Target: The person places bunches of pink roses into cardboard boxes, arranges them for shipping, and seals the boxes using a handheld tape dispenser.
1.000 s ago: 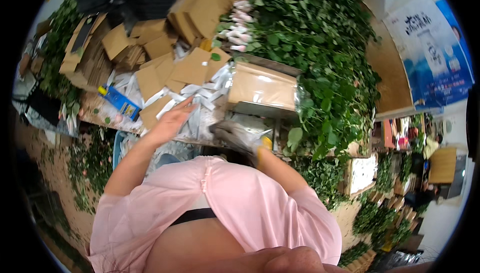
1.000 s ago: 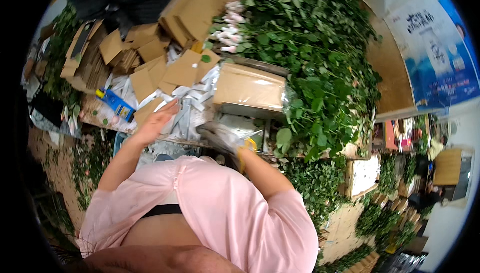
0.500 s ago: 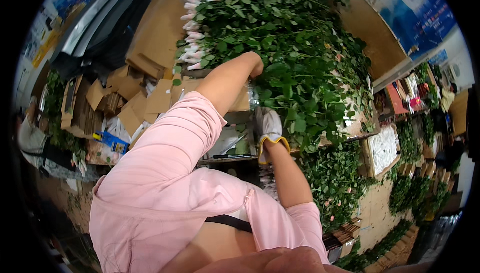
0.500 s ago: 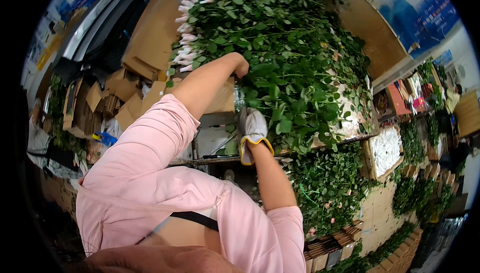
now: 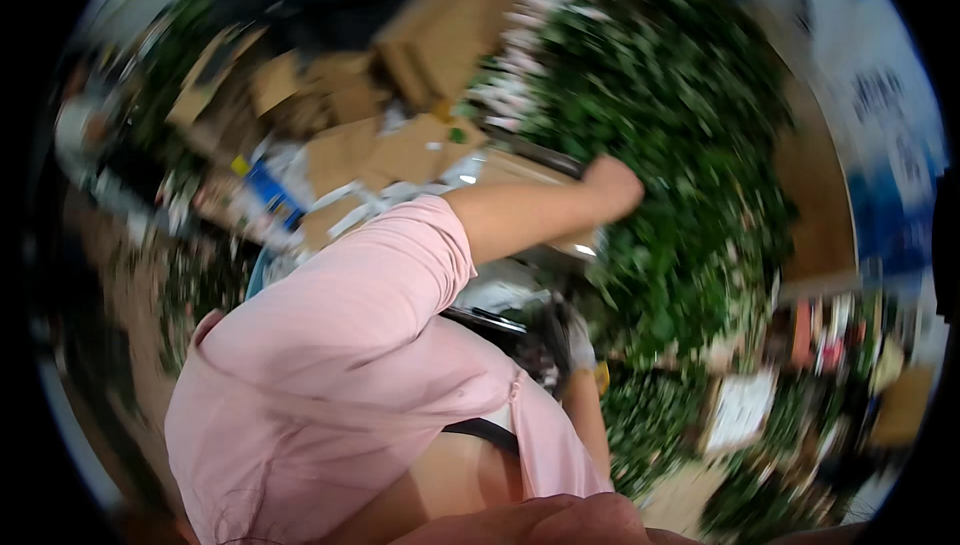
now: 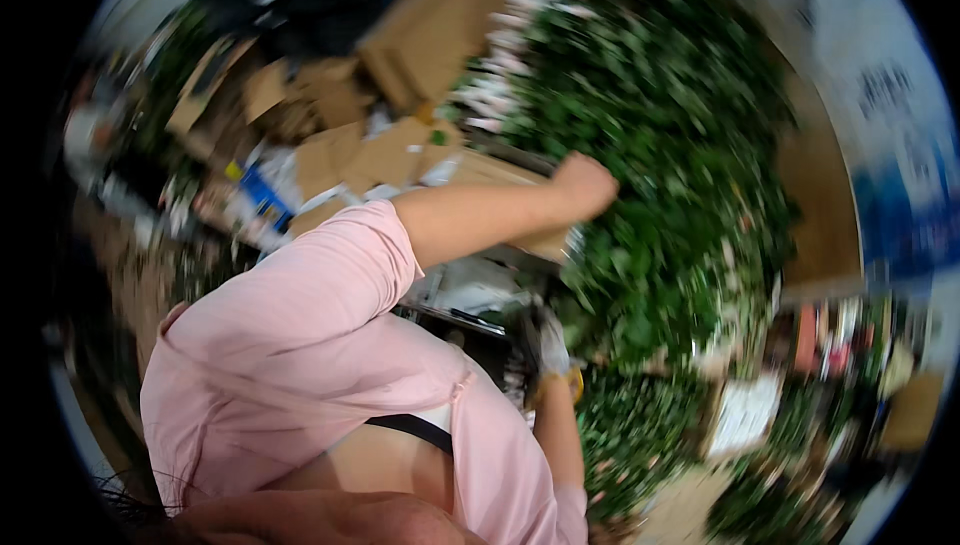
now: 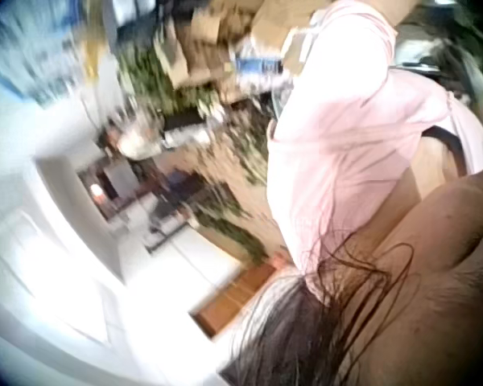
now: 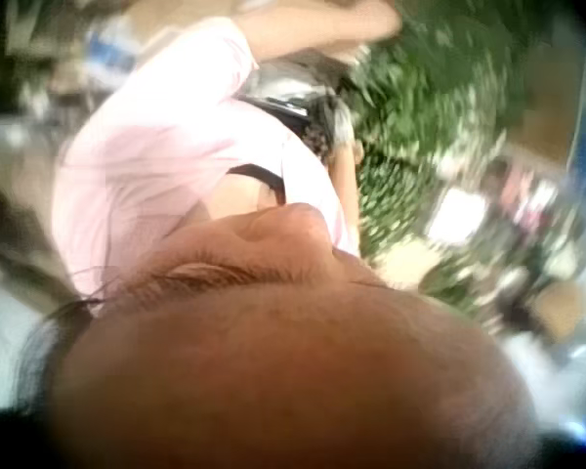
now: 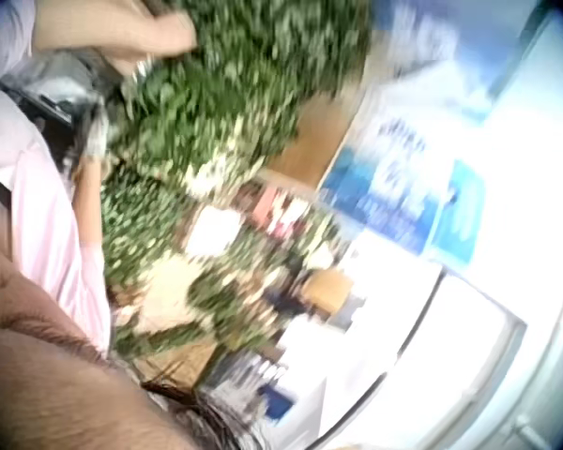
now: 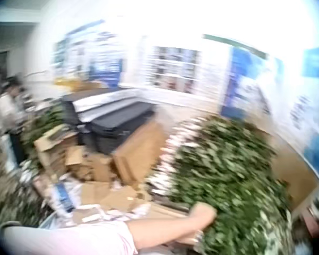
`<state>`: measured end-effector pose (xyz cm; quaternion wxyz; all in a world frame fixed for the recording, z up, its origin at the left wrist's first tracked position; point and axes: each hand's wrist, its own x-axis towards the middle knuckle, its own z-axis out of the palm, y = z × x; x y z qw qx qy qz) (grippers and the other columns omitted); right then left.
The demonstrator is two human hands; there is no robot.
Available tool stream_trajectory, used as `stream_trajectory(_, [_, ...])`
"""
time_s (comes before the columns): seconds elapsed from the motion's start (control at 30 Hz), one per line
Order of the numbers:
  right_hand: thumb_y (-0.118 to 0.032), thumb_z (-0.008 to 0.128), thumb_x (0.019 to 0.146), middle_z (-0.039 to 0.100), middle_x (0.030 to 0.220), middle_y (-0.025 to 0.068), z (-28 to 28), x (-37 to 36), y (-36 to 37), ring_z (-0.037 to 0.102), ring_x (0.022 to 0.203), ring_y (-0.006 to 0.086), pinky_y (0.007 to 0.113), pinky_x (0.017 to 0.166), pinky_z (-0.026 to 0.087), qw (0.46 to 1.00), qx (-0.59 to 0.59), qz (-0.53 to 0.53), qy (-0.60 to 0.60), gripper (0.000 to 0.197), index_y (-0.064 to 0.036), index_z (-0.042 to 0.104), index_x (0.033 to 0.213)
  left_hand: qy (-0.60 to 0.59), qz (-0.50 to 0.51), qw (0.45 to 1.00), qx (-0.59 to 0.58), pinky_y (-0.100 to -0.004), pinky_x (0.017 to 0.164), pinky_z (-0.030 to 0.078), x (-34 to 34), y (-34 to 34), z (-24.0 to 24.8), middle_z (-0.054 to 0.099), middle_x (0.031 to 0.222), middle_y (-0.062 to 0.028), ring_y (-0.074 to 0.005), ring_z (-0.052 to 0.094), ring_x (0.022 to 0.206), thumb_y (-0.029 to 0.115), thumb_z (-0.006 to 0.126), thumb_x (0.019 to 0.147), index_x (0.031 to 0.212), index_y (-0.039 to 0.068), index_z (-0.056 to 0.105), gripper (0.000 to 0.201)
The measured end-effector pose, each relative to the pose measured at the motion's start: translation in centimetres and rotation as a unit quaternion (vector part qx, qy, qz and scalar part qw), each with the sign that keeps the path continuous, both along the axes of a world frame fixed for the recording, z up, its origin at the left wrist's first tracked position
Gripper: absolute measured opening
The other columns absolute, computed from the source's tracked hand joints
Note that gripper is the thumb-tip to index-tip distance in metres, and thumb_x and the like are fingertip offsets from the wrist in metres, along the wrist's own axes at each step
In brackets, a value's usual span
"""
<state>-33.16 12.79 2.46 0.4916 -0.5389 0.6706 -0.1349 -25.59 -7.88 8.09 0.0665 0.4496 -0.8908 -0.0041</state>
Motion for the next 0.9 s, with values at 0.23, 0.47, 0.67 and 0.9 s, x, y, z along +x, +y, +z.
stream_trajectory(0.23, [-0.022,0.051,0.089,0.063,0.092,0.0083,0.8,9.4,-2.0,0.059,0.075,0.0182,0.030,0.064,0.047,0.943,-0.133,0.283,-0.110,0.028,0.0016,0.058,0.104,0.352,-0.161,0.919,-0.074,-0.0383,0.060,0.043,20.8,14.4,-5.1,0.045,0.072,-0.0069,-0.0242,0.051,0.067,0.014,0.056,0.084,0.071,0.008,0.048,0.017])
stream_trajectory(0.47, [-0.025,0.053,0.089,0.063,0.097,0.0197,2.0,33.0,-7.6,0.062,0.086,0.0324,0.037,0.073,0.049,0.875,-0.254,0.391,-0.128,0.027,-0.0021,0.062,0.100,0.516,0.415,0.740,0.121,-0.0338,0.085,0.046,38.7,28.0,-12.3,0.060,0.108,-0.0146,-0.0285,0.057,0.101,0.007,0.055,0.084,0.106,0.003,0.060,0.023])
stream_trajectory(0.67, [-0.018,0.053,0.090,0.062,0.098,0.0123,-0.3,45.4,-9.4,0.060,0.087,0.0229,0.032,0.074,0.047,0.906,-0.047,0.395,-0.146,0.023,-0.0029,0.058,0.107,0.620,0.337,0.636,0.311,-0.0312,0.100,0.035,46.6,22.8,-12.5,0.047,0.134,-0.0119,-0.0205,0.044,0.122,0.003,0.050,0.081,0.131,-0.002,0.042,0.051])
stream_trajectory(0.9, [-0.011,0.049,0.090,0.057,0.080,0.0037,-5.5,36.7,-4.1,0.051,0.066,0.0111,0.022,0.058,0.042,0.858,0.289,0.149,-0.399,0.013,-0.0012,0.058,0.090,0.667,0.502,0.457,0.308,-0.0312,0.077,0.043,44.4,21.1,-10.4,0.063,0.104,-0.0150,-0.0155,0.057,0.094,0.037,0.060,0.087,0.106,0.000,0.064,0.042])
